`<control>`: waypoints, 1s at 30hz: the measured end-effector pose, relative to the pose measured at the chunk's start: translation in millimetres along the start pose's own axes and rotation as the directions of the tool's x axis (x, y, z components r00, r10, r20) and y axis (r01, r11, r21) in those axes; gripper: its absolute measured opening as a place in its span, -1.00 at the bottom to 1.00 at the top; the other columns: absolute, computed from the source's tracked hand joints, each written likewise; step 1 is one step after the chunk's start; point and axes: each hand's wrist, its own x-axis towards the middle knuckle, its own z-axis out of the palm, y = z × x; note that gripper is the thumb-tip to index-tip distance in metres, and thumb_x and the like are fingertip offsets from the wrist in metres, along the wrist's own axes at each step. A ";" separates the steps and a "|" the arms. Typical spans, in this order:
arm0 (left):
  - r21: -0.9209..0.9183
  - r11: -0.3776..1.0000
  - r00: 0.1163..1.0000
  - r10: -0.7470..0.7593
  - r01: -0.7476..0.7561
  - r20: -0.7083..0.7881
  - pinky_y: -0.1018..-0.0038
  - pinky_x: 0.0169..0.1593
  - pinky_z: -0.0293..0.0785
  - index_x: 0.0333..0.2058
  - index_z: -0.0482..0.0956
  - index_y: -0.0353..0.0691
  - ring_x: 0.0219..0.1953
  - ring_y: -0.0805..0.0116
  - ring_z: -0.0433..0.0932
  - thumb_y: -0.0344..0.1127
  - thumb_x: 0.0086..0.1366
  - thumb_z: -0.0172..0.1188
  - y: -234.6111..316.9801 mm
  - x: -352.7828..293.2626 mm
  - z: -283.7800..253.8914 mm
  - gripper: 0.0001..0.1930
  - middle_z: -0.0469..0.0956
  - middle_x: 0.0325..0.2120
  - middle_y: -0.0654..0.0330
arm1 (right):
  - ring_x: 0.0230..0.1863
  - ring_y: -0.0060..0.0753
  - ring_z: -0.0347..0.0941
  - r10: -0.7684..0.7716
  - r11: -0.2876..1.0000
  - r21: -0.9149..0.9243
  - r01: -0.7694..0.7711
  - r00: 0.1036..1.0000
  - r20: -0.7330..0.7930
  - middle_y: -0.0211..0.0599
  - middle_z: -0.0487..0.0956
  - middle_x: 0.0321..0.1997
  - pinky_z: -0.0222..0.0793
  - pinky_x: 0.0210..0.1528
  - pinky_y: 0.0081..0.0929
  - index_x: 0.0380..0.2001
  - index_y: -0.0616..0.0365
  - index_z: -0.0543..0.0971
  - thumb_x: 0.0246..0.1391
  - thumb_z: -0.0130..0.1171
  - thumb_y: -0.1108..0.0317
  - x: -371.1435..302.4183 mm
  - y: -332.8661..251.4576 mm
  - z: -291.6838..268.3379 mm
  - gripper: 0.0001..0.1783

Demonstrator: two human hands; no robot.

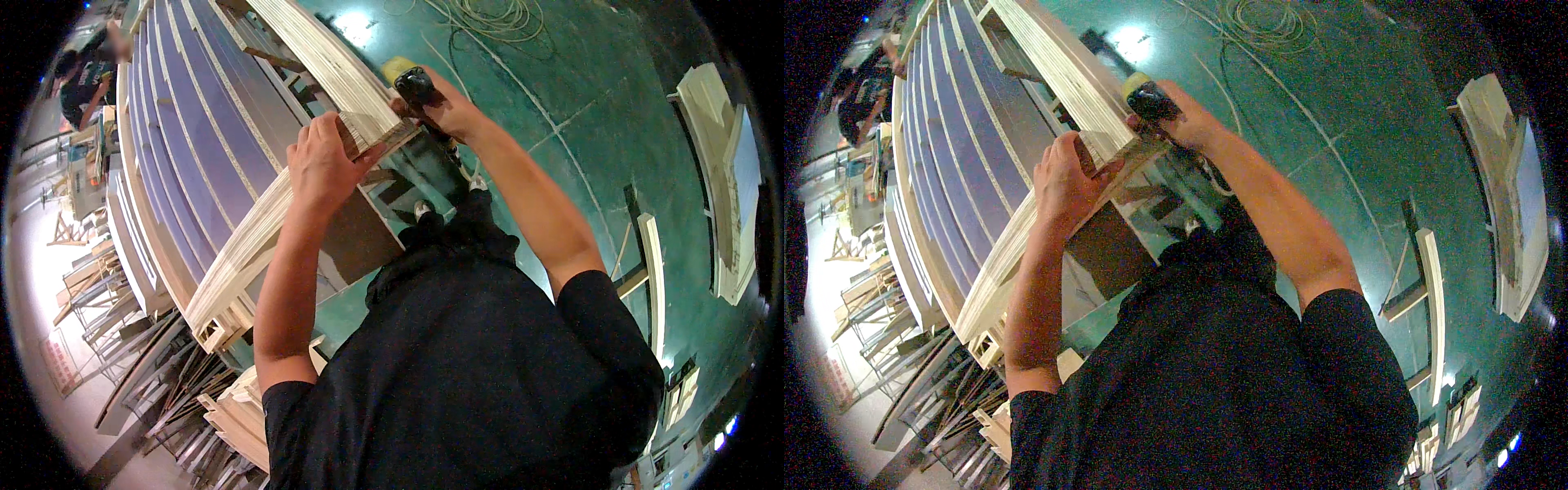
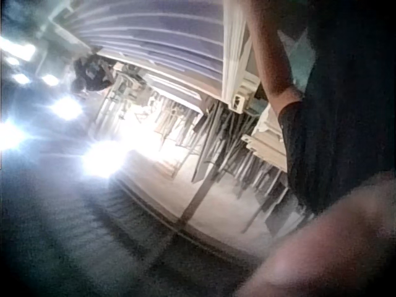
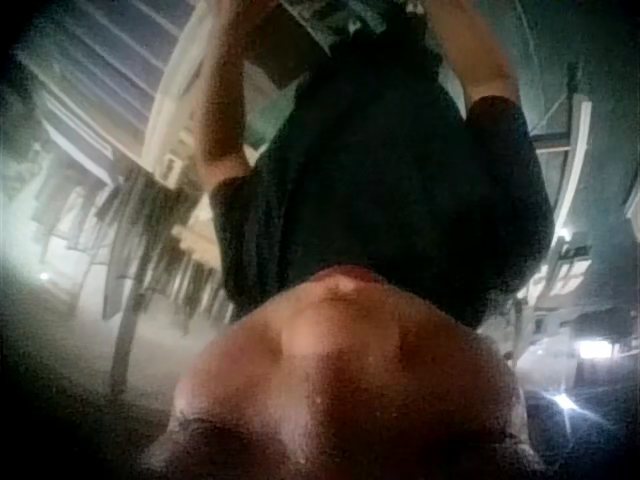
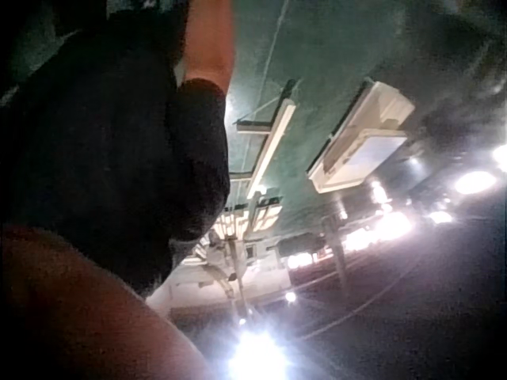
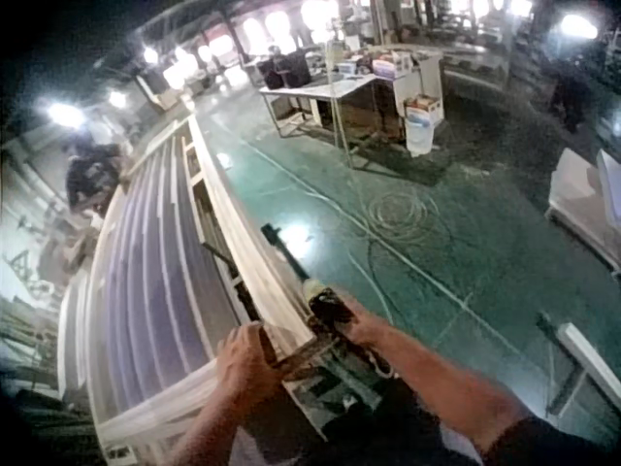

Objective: The person assembles a wooden furniture frame by attaching light-colored wooden slats to a purple slatted base. They use a pneumatic nail gun to secure the pieces, frequently walking to retrieve materials and repositioning the large frame on the workshop floor.

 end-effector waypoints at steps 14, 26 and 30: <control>-0.031 1.000 0.999 0.007 -0.005 0.036 0.09 0.00 0.35 0.05 0.43 -0.24 0.02 0.03 0.51 0.19 0.07 0.44 3.6 7.9 -3.3 -0.25 0.56 -0.08 0.04 | 0.09 -0.43 0.58 -0.044 0.972 0.234 0.028 0.997 0.066 -0.32 0.64 0.06 0.43 -0.10 -0.45 0.34 -0.03 0.33 0.36 0.10 0.35 -2.7 1.1 -4.9 -0.49; -0.045 0.995 0.994 0.083 -0.087 -0.071 0.07 -0.08 0.37 0.25 0.29 -0.11 -0.01 0.04 0.54 0.22 0.06 0.43 -3.0 4.0 3.9 -0.11 0.56 -0.10 0.09 | -0.31 -0.59 0.50 0.143 0.989 0.058 -0.134 0.968 -0.208 -0.47 0.63 -0.18 0.43 -0.28 -0.58 0.01 0.11 0.58 0.28 0.27 0.24 -6.2 -3.9 8.1 -0.69; -0.109 0.983 0.989 0.146 -0.148 -0.021 0.06 -0.04 0.38 0.30 0.28 -0.04 0.00 0.04 0.54 0.19 0.12 0.38 -7.0 2.4 -5.7 -0.15 0.54 -0.07 0.05 | -0.18 -0.53 0.54 0.149 0.971 -0.165 -0.175 0.977 -0.155 -0.40 0.64 -0.10 0.47 -0.18 -0.50 0.10 0.07 0.53 0.28 0.21 0.31 -2.1 -2.9 -1.4 -0.66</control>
